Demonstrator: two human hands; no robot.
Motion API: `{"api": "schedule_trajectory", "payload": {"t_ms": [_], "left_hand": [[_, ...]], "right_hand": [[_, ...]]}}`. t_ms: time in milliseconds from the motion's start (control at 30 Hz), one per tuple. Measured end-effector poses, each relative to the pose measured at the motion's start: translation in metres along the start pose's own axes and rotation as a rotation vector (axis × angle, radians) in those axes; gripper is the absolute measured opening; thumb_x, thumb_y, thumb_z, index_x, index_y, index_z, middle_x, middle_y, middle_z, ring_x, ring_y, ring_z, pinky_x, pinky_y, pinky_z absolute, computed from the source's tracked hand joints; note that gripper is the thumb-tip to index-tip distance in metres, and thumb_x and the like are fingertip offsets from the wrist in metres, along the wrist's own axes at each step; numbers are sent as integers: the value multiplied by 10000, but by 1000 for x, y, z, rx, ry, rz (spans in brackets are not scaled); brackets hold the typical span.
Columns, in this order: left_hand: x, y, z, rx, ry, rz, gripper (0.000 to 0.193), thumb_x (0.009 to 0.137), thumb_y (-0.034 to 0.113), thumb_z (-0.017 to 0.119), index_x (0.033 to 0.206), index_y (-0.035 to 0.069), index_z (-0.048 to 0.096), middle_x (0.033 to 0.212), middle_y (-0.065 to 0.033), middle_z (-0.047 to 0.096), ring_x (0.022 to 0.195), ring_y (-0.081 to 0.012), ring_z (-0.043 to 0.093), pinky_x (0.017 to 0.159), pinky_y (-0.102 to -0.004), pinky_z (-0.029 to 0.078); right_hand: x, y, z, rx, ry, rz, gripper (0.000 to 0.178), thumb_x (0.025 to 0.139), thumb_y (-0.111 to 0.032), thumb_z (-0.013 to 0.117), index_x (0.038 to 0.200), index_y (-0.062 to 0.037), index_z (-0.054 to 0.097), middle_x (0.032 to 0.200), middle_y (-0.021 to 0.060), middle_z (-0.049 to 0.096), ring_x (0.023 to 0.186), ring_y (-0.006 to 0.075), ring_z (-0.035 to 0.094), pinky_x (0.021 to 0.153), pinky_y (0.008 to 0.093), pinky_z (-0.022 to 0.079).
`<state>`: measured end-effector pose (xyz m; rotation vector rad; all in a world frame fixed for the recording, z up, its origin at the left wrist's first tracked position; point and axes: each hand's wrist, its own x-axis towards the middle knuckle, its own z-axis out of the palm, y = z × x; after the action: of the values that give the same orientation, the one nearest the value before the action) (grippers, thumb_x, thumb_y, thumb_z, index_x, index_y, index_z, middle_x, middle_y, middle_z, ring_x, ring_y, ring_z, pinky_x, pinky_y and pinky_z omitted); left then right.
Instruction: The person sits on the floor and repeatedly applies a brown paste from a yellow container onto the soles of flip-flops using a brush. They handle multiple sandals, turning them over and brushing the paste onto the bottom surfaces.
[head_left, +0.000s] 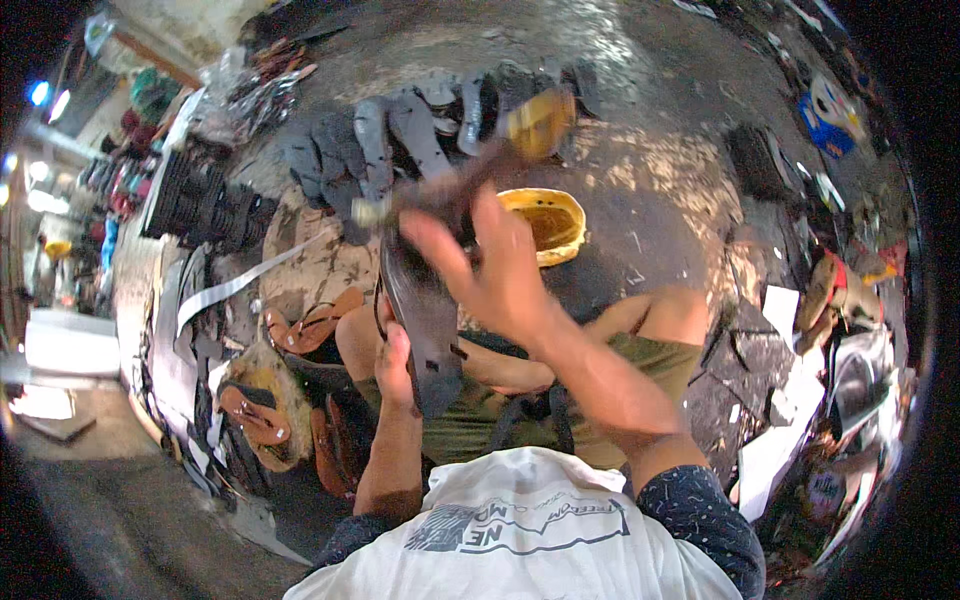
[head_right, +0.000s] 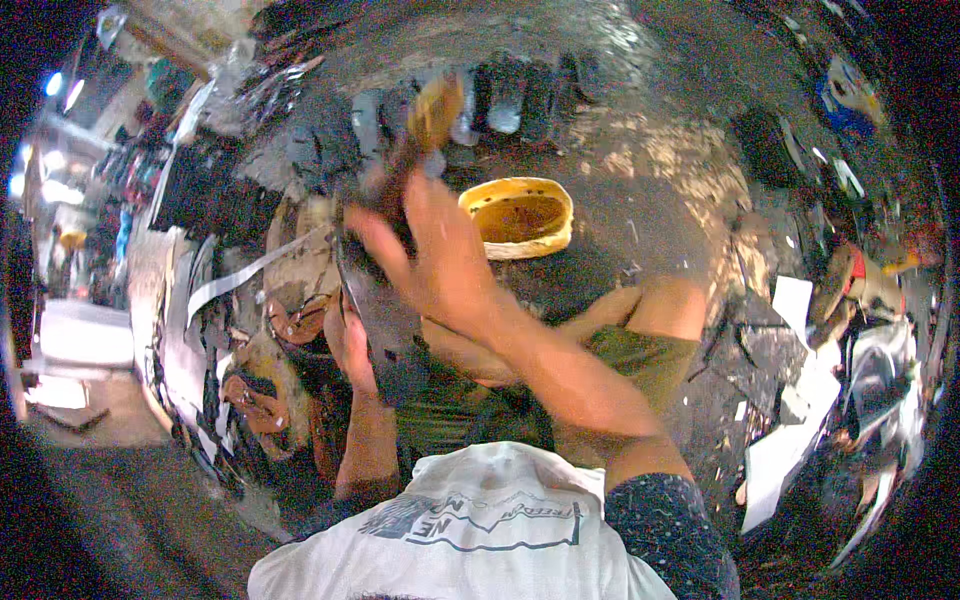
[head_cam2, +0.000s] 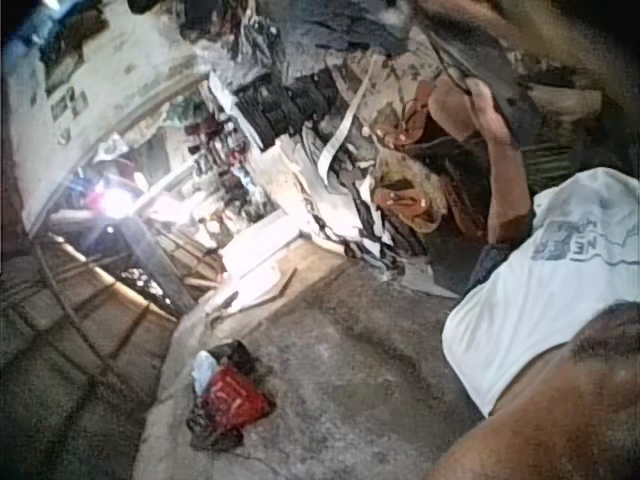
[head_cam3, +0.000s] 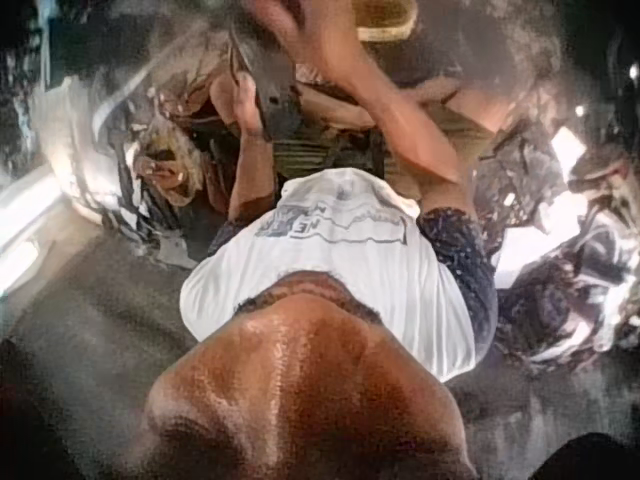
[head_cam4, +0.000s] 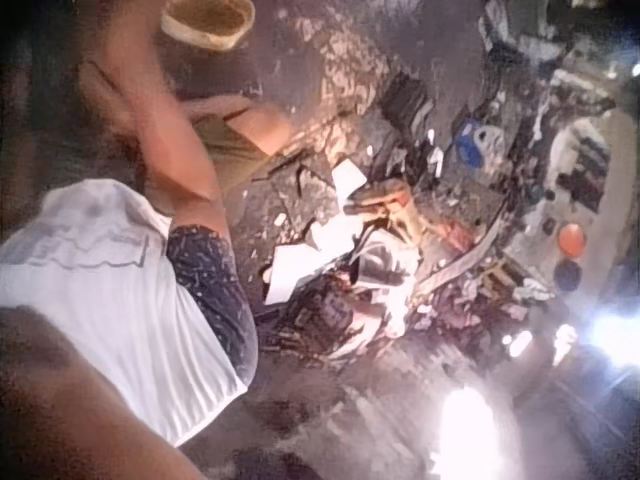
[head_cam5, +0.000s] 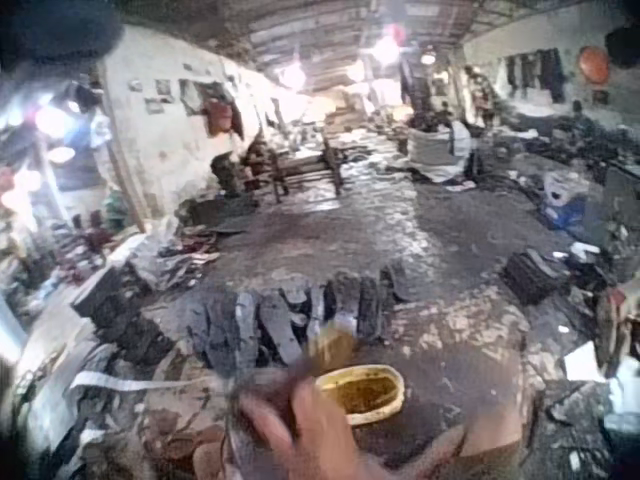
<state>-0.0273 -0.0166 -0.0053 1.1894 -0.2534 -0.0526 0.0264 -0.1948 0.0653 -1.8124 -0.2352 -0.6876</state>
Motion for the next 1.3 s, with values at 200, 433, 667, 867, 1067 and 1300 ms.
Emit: {"api": "schedule_trajectory", "payload": {"t_ms": [200, 433, 667, 867, 1067, 1300], "left_hand": [[-9, -12, -19, -190, 146, 0, 698, 1030, 547, 426, 1461, -2, 438, 1318, -212, 614, 1134, -365, 644, 963, -496, 535], [-4, -5, -6, -327, 17, -65, 720, 1028, 588, 428, 1486, 33, 409, 1270, -237, 627, 1069, -389, 670, 903, -517, 567], [23, -1, 10, -507, 176, -51, 640, 1022, 554, 457, 1371, 26, 550, 1326, -171, 620, 1181, -308, 612, 979, -466, 501], [12, -6, -2, 207, 81, 126, 688, 1040, 460, 452, 1508, -41, 388, 1428, -171, 543, 1263, -302, 572, 1087, -450, 435], [11, -6, 4, -44, 75, 90, 639, 1042, 387, 447, 1511, -40, 376, 1406, -172, 559, 1235, -315, 595, 1028, -467, 493], [36, -9, 8, -634, -10, -10, 545, 1082, 420, 433, 1466, 33, 459, 1407, -119, 577, 1264, -280, 563, 1088, -444, 439]], "right_hand": [[18, 11, -14, 140, 140, 137, 427, 949, -263, 741, 1236, 4, 572, 1080, 256, 715, 983, 403, 718, 834, 464, 558], [27, 8, -38, 137, 6, 92, 336, 967, -216, 721, 1202, -10, 599, 1080, 206, 709, 1021, 338, 693, 875, 428, 530], [-44, -5, -16, 190, -145, 114, 308, 967, -190, 714, 1196, -7, 619, 1092, 166, 693, 1001, 318, 695, 852, 392, 528], [18, 15, -15, -62, 154, -33, 275, 932, -164, 745, 1122, -10, 619, 1025, 209, 689, 914, 395, 686, 766, 427, 536], [4, 17, -16, -55, 98, -48, 318, 924, -194, 763, 1154, -20, 629, 1029, 200, 690, 919, 412, 674, 807, 439, 531], [-18, 19, -12, 97, -239, -141, 307, 941, -198, 747, 1170, -13, 661, 1125, 164, 686, 1030, 330, 674, 870, 414, 523]]}}
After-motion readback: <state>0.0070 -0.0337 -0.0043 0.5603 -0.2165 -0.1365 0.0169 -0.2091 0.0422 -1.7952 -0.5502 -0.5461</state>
